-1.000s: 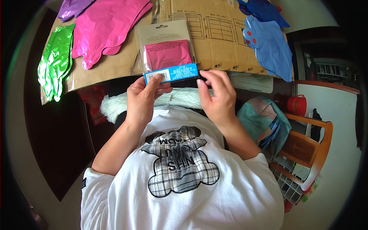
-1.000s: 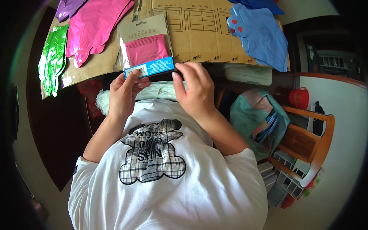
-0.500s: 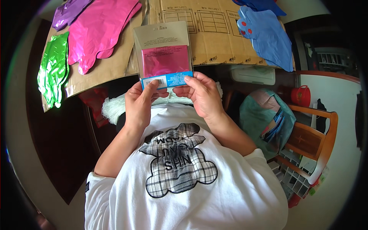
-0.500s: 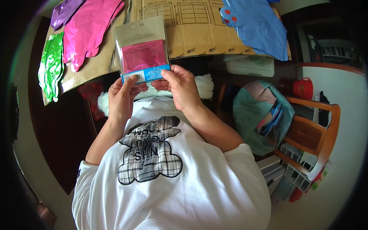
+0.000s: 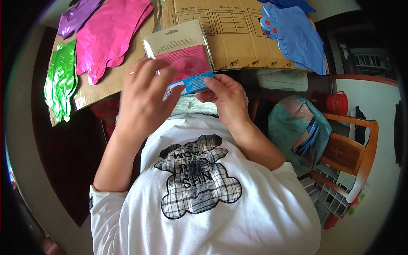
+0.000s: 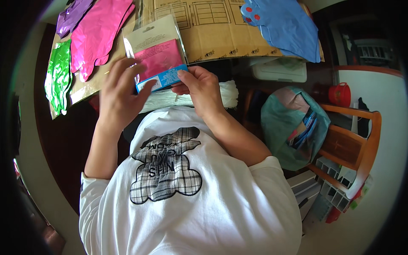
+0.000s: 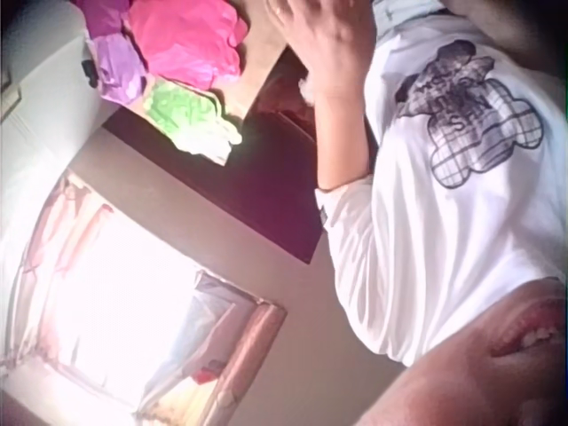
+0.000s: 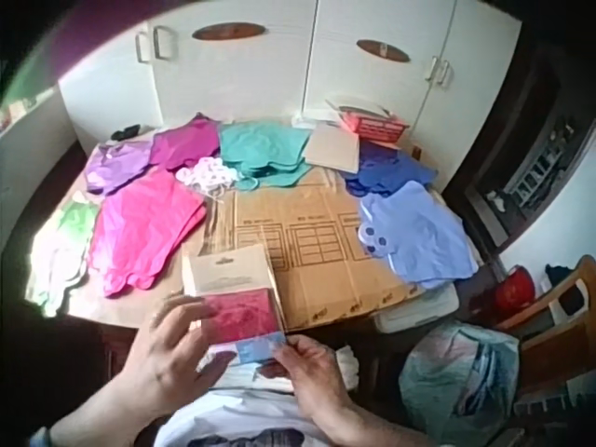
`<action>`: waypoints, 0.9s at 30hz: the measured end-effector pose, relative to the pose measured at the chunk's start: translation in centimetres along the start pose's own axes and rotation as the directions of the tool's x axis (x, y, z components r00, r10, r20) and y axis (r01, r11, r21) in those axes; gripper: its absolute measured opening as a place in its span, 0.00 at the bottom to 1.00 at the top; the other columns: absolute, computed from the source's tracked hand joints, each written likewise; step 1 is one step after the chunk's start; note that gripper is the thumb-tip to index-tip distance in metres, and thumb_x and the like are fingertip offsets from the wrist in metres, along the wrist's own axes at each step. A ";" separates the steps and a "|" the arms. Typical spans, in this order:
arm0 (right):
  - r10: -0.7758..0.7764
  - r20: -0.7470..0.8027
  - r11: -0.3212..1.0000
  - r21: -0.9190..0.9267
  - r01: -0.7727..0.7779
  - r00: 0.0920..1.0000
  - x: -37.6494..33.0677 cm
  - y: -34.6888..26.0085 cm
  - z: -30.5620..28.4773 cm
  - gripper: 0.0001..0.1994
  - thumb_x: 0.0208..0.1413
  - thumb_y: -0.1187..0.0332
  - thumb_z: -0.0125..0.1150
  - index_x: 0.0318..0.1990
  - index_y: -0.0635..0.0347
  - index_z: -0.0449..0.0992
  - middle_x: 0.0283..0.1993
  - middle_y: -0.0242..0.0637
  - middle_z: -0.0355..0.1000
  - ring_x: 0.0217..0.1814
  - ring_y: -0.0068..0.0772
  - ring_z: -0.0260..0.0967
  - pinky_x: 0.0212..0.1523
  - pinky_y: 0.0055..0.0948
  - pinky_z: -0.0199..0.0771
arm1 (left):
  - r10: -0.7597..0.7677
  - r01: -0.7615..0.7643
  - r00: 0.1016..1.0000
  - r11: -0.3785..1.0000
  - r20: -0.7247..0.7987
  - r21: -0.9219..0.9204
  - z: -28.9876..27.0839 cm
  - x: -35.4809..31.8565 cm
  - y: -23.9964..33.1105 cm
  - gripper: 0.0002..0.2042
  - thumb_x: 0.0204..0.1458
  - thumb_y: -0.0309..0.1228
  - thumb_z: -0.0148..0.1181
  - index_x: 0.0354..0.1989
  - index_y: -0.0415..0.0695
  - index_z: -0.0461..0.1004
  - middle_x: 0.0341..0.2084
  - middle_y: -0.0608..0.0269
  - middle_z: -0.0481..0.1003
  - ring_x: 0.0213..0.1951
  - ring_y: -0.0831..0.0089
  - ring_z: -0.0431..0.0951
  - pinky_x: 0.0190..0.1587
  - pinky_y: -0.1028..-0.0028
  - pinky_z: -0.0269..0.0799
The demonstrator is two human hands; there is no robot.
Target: Folding colored plastic bags and inserting them into clear plastic retail packaging with a cardboard backing.
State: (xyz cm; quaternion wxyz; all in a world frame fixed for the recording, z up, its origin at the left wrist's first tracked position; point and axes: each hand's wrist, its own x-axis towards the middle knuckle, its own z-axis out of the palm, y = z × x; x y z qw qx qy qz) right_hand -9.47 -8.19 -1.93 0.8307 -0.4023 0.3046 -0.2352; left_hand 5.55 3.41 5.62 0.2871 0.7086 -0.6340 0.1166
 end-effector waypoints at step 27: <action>0.043 0.061 0.981 0.185 -0.053 0.997 -0.6 0.0 -0.3 0.09 0.59 0.70 0.57 0.45 0.62 0.71 0.40 0.39 0.75 0.39 0.30 0.75 0.44 0.31 0.77 | -0.565 0.382 0.822 0.642 -0.074 -0.665 3.6 -5.4 0.1 0.20 0.43 0.20 0.68 0.45 0.37 0.68 0.37 0.58 0.71 0.37 0.73 0.73 0.40 0.77 0.71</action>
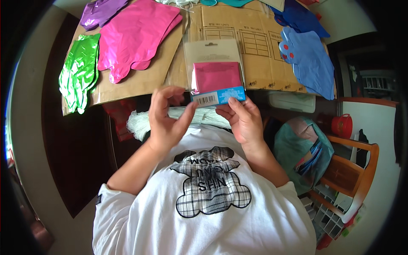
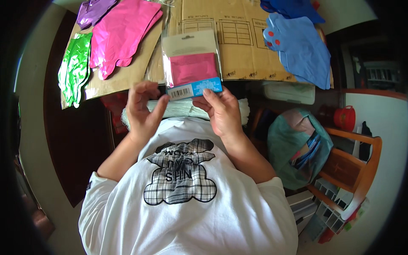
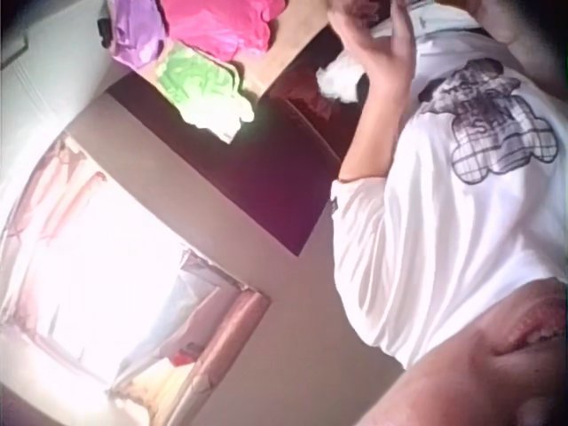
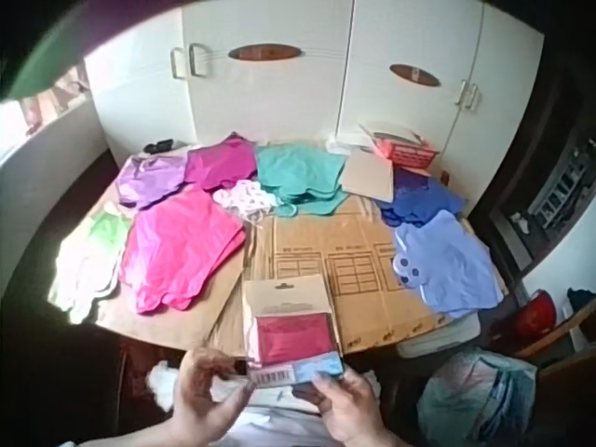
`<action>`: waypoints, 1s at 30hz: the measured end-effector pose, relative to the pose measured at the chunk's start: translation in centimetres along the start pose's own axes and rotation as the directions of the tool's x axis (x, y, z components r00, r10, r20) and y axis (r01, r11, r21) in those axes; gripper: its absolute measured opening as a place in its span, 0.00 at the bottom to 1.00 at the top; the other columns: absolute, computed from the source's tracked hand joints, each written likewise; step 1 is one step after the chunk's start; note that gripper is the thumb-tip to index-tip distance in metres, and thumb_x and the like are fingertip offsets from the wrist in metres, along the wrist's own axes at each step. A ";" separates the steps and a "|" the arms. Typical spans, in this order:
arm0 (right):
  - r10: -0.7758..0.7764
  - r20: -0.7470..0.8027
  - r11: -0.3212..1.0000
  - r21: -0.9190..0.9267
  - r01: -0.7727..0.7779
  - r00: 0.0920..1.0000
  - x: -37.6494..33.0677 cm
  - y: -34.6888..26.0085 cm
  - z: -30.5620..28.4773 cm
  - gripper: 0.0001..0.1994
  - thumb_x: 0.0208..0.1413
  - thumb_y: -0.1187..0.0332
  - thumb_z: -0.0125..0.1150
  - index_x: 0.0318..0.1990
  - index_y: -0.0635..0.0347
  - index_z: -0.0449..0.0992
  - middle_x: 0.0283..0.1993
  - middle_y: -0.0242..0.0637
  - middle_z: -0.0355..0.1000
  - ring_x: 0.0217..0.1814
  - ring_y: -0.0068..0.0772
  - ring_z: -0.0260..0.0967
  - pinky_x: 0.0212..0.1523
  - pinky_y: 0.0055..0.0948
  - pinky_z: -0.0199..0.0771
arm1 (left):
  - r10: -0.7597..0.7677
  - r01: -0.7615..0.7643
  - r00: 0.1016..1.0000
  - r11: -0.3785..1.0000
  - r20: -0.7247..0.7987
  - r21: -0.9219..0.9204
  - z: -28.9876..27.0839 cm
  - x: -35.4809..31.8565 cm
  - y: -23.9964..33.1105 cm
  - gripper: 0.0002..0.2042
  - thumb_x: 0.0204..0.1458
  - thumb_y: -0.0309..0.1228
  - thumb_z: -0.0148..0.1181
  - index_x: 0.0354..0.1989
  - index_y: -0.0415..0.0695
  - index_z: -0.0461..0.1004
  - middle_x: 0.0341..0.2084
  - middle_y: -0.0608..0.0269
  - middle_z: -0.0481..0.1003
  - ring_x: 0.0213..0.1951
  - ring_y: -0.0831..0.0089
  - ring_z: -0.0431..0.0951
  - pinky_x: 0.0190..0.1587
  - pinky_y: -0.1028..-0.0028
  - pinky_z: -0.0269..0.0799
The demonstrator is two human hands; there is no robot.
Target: Folding colored plastic bags and inserting them into clear plastic retail packaging with a cardboard backing.
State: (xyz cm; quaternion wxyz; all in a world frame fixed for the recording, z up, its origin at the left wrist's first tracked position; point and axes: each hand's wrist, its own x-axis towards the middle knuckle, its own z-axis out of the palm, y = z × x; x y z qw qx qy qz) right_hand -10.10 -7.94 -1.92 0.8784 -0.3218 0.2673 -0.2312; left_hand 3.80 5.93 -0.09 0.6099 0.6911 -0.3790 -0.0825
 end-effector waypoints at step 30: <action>0.122 -0.131 0.993 0.023 -0.120 0.984 -2.0 1.0 0.3 0.09 0.59 0.63 0.58 0.42 0.56 0.73 0.36 0.34 0.75 0.38 0.26 0.73 0.41 0.28 0.72 | -0.562 0.624 0.770 0.562 0.302 -0.544 2.2 -1.9 -0.1 0.14 0.54 0.29 0.61 0.45 0.32 0.71 0.30 0.58 0.79 0.31 0.77 0.78 0.33 0.77 0.76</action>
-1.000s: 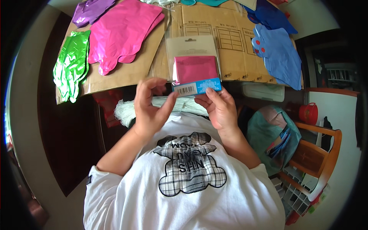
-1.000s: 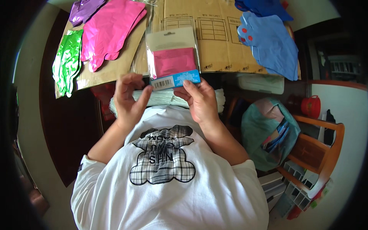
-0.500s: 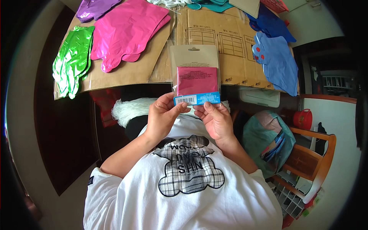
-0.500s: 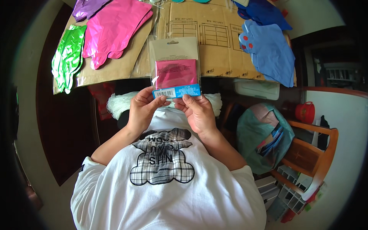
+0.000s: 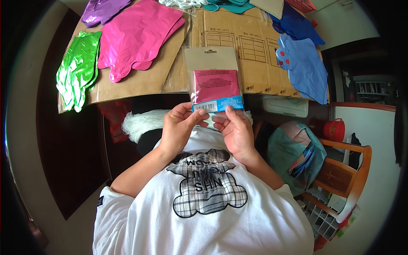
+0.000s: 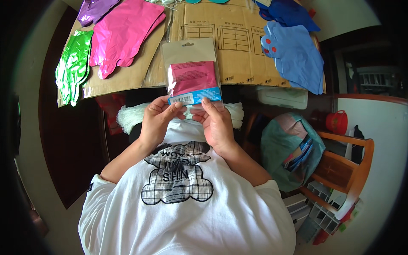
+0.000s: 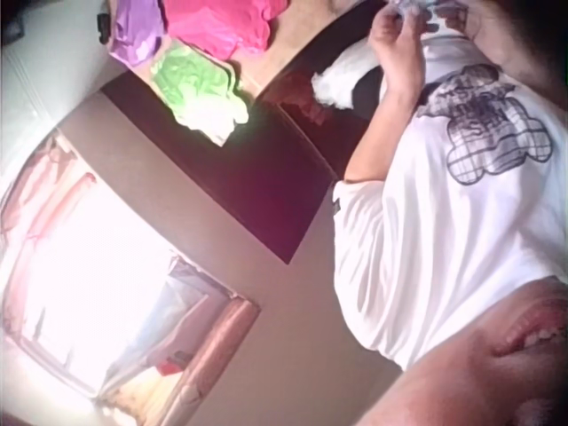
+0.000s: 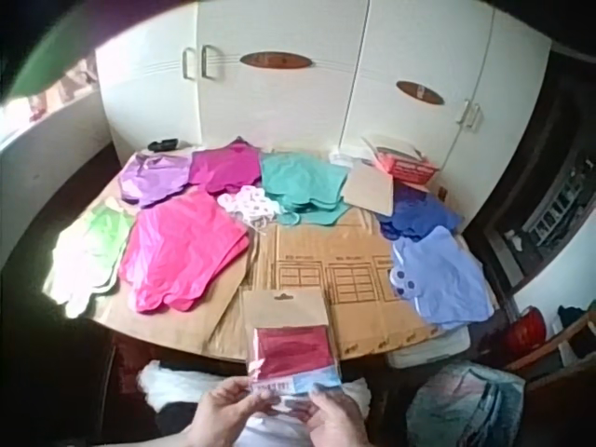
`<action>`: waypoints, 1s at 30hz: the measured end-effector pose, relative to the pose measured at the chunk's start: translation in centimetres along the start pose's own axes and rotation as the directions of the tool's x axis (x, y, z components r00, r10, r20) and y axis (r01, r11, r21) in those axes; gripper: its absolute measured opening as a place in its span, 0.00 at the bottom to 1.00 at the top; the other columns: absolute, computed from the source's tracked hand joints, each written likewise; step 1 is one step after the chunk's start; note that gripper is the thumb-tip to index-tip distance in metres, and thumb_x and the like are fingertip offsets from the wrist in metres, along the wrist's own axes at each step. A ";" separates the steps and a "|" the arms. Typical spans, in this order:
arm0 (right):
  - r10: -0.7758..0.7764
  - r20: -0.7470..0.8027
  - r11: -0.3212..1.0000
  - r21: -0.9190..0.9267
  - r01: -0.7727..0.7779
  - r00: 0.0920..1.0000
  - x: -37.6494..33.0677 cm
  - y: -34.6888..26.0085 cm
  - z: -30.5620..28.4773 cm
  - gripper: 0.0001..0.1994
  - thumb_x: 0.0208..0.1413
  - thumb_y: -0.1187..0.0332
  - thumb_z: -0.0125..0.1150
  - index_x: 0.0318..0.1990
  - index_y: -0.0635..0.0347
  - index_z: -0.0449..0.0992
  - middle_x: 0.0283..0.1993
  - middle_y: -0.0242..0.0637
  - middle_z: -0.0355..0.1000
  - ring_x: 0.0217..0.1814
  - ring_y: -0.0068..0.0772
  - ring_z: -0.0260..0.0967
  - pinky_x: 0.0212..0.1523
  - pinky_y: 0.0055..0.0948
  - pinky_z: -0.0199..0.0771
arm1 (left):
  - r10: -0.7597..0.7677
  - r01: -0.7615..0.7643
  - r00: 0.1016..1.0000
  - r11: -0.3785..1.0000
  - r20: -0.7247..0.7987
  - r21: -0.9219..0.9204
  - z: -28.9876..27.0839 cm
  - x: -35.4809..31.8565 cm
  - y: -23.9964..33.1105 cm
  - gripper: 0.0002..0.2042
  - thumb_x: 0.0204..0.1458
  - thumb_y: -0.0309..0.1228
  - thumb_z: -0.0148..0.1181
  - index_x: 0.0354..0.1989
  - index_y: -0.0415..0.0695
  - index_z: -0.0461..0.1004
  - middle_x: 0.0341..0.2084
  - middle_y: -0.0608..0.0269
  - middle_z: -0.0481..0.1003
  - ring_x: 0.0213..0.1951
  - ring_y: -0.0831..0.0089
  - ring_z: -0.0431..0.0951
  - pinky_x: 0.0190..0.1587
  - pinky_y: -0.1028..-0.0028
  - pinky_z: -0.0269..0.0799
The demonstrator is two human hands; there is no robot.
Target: Folding colored plastic bags and inserting them into clear plastic retail packaging with a cardboard backing.
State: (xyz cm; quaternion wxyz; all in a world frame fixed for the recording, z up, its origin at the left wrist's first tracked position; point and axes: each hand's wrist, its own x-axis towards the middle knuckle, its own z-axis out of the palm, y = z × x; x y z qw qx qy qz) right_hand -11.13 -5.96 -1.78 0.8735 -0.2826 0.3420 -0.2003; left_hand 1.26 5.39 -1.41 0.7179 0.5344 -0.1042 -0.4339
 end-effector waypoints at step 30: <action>-0.267 0.281 0.888 -0.299 0.348 0.922 -0.2 -1.8 -3.5 0.09 0.60 0.69 0.55 0.44 0.64 0.74 0.37 0.37 0.76 0.35 0.25 0.73 0.40 0.26 0.75 | 0.014 -0.076 0.981 0.947 0.196 0.313 -0.4 8.2 10.2 0.11 0.56 0.33 0.59 0.37 0.36 0.78 0.29 0.65 0.78 0.31 0.82 0.76 0.36 0.81 0.72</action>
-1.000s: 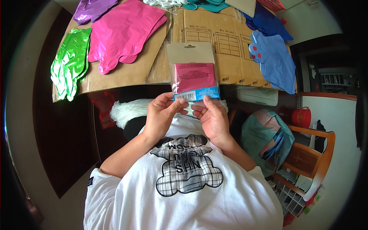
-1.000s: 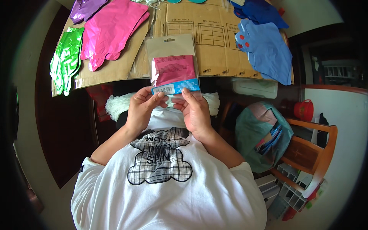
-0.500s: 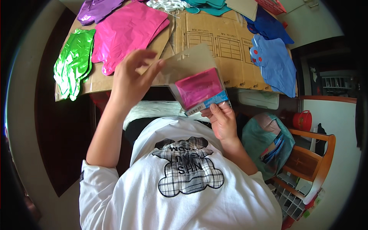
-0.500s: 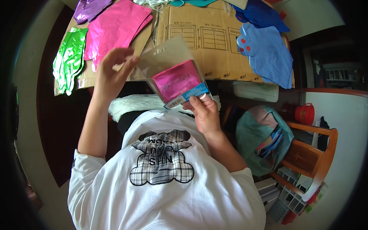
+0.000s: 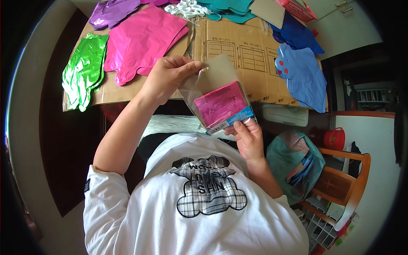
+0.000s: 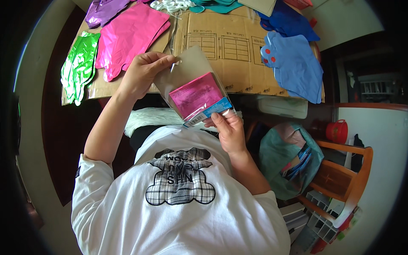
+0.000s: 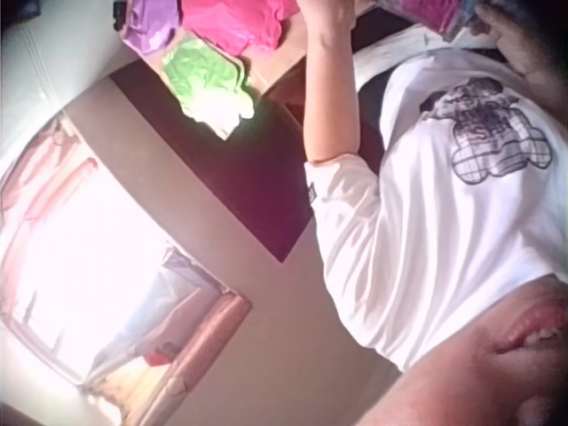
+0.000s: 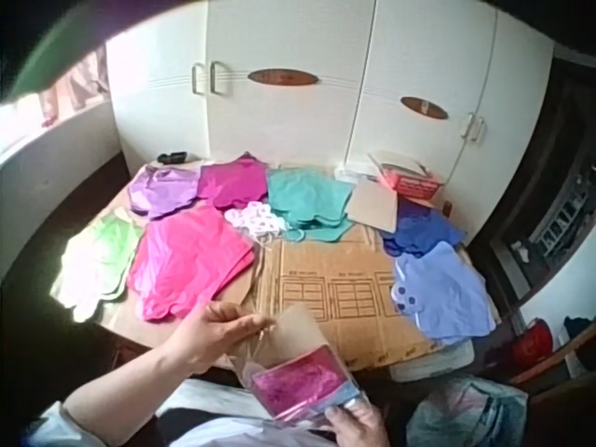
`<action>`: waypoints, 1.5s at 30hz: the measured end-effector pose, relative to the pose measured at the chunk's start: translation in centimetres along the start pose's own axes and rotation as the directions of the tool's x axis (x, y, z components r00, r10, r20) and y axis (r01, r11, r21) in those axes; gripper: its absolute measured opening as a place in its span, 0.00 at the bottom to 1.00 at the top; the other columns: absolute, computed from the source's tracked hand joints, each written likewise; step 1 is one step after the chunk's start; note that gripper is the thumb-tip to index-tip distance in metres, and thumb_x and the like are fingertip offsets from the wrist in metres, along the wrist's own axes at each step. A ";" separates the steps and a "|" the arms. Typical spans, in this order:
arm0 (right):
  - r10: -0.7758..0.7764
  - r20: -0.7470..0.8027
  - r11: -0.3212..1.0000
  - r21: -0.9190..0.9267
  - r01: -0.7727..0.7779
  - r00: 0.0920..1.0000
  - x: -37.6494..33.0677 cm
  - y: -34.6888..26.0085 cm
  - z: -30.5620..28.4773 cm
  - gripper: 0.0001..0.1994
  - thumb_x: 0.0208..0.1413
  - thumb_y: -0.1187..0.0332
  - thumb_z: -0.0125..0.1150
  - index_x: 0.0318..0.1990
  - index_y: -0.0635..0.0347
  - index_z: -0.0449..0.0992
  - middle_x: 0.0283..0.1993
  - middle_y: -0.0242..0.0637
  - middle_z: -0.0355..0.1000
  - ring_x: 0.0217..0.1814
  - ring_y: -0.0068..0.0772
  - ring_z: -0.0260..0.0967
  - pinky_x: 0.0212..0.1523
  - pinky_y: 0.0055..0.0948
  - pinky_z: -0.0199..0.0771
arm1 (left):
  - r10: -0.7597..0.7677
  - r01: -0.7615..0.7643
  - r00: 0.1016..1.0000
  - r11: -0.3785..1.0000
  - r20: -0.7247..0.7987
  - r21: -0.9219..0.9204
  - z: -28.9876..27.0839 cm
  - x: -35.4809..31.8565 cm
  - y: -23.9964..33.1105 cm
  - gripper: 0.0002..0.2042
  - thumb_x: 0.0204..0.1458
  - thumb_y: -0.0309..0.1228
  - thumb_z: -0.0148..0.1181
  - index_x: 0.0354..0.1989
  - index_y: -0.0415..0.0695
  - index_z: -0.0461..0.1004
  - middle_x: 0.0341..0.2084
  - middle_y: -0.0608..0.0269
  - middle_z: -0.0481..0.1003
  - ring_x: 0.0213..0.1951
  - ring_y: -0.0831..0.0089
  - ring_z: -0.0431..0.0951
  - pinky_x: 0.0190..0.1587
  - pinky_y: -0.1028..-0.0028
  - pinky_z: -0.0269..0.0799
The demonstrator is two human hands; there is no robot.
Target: Folding colored plastic bags and inserting them into clear plastic retail packaging with a cardboard backing.
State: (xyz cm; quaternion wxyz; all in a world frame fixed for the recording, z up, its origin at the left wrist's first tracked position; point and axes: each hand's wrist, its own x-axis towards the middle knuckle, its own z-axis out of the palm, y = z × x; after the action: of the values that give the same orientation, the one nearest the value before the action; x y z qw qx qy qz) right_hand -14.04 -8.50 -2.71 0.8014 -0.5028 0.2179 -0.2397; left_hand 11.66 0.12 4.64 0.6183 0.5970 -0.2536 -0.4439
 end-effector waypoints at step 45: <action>0.138 -0.140 0.967 0.235 -0.102 0.981 3.0 -0.1 5.0 0.11 0.58 0.68 0.57 0.45 0.63 0.68 0.37 0.39 0.75 0.31 0.28 0.75 0.34 0.26 0.78 | -0.070 0.003 0.993 0.828 -0.097 -0.561 4.1 -6.0 -6.0 0.27 0.56 0.22 0.54 0.63 0.37 0.51 0.47 0.54 0.71 0.47 0.68 0.75 0.47 0.67 0.76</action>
State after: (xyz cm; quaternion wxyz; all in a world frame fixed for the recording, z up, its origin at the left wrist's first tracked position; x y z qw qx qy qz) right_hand -8.73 -6.89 -0.98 0.8472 -0.3739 0.2809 -0.2521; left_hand 3.86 3.76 0.85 0.7707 0.4186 -0.0655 -0.4760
